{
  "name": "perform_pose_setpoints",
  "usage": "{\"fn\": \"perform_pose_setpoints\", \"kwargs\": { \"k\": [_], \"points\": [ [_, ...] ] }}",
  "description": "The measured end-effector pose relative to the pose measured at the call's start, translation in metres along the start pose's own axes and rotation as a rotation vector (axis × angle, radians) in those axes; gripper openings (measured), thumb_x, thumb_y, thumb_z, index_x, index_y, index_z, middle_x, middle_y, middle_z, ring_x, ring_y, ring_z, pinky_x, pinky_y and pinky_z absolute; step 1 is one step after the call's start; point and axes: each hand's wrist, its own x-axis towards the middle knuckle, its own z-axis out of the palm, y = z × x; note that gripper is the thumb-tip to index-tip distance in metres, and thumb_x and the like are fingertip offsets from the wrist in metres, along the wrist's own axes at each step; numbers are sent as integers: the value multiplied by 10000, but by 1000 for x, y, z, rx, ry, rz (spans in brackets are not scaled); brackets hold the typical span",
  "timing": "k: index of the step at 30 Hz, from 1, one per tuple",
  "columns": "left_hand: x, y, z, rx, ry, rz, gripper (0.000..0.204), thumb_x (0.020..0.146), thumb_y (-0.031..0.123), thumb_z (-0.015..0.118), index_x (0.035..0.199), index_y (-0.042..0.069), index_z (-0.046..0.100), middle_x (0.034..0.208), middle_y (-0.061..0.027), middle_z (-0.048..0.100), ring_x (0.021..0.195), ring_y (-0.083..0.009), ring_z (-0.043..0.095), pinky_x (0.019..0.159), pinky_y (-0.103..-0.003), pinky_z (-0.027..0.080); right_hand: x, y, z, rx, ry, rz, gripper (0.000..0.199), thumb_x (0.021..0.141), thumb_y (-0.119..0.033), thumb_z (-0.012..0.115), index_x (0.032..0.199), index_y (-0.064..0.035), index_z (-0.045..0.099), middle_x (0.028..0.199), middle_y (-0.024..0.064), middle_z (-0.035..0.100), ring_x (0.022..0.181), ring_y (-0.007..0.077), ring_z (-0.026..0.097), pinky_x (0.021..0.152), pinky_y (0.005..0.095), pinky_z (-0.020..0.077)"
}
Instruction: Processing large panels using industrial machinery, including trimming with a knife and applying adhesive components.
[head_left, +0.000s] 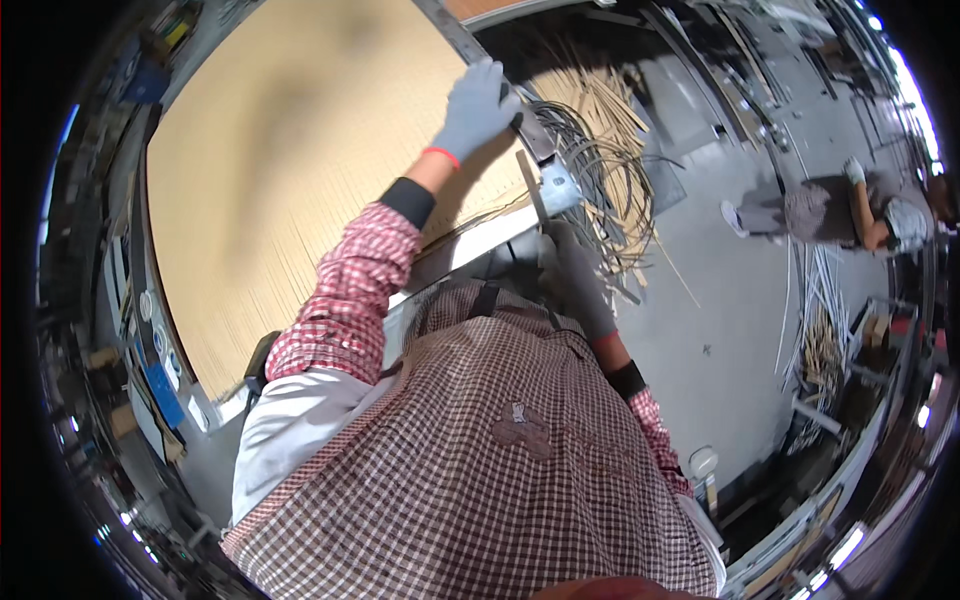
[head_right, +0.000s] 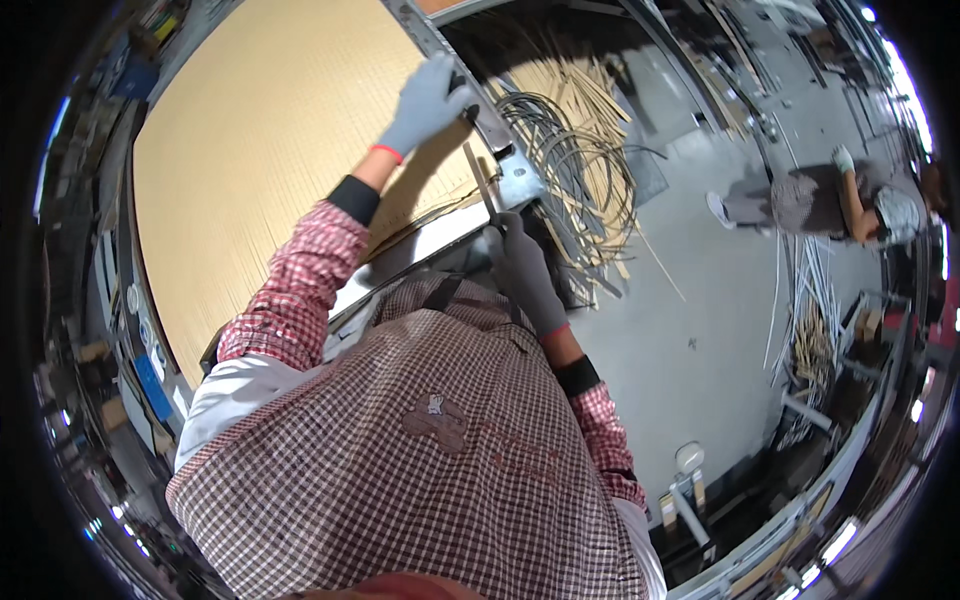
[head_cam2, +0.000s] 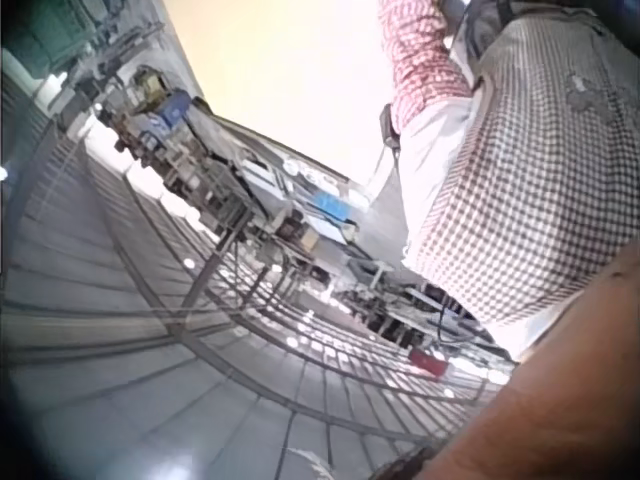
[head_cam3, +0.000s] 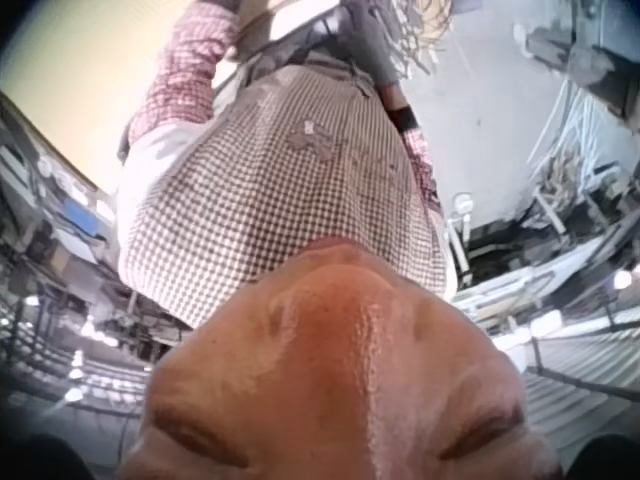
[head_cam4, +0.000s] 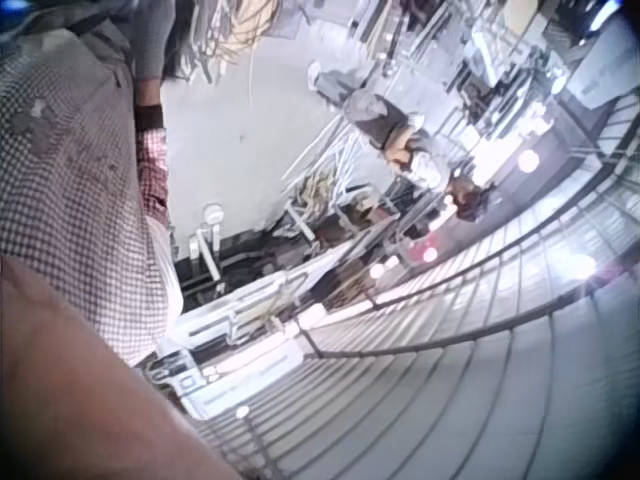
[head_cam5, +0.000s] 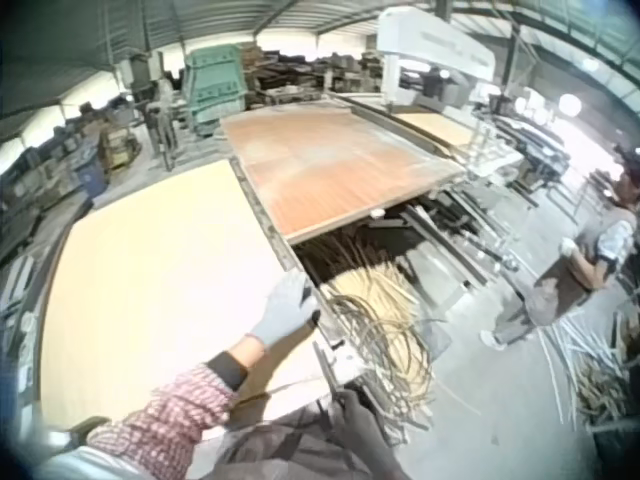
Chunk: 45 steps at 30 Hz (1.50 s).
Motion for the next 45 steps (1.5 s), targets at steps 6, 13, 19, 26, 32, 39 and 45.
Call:
{"fn": "perform_pose_setpoints", "kwargs": {
  "k": [6,13,19,26,32,39,45],
  "points": [
    [-49,-13,45,209,-40,-75,654,902,453,490,1340,-26,409,1399,-236,409,1299,-408,375,1081,-492,271,51,26,4,-504,-126,-184,271,931,-262,450,1036,-16,494,777,215,652,735,409,643,646,511,504],
    [-55,-16,40,196,-80,-114,646,913,432,480,1351,-35,398,1411,-242,393,1308,-406,367,1091,-494,259,56,1,-11,-675,-337,-52,335,875,-207,496,1149,-16,521,813,239,637,751,411,638,664,512,500],
    [-37,-7,47,179,-55,-64,646,914,426,478,1343,-50,398,1420,-247,374,1313,-410,354,1090,-496,257,105,59,22,-604,-232,-481,180,851,-159,471,877,-12,572,773,216,659,726,370,661,650,479,528],
    [-53,-20,54,239,-145,-130,685,917,448,455,1372,-55,355,1443,-242,343,1357,-389,296,1128,-491,190,86,47,27,-441,-301,69,208,870,-182,466,922,3,543,814,223,654,777,405,645,683,524,502],
    [-60,-26,57,246,-102,-102,668,915,429,471,1357,-61,364,1422,-267,356,1342,-394,319,1119,-491,210,98,69,52,-593,-278,-17,264,883,-205,458,991,25,528,851,275,649,827,439,643,726,528,504],
    [-23,9,59,-32,-29,-48,581,885,366,540,1295,-34,445,1323,-259,466,1266,-403,397,1085,-469,273,98,103,43,-680,-16,-442,182,835,-177,490,874,-3,525,713,163,619,628,365,616,569,477,488],
    [-67,-27,46,224,-160,-129,655,908,355,516,1373,-71,341,1413,-268,367,1326,-407,326,1116,-477,227,84,120,87,-588,17,-564,124,805,-112,499,850,-42,590,616,126,570,517,275,586,454,416,448]
  ]
}}
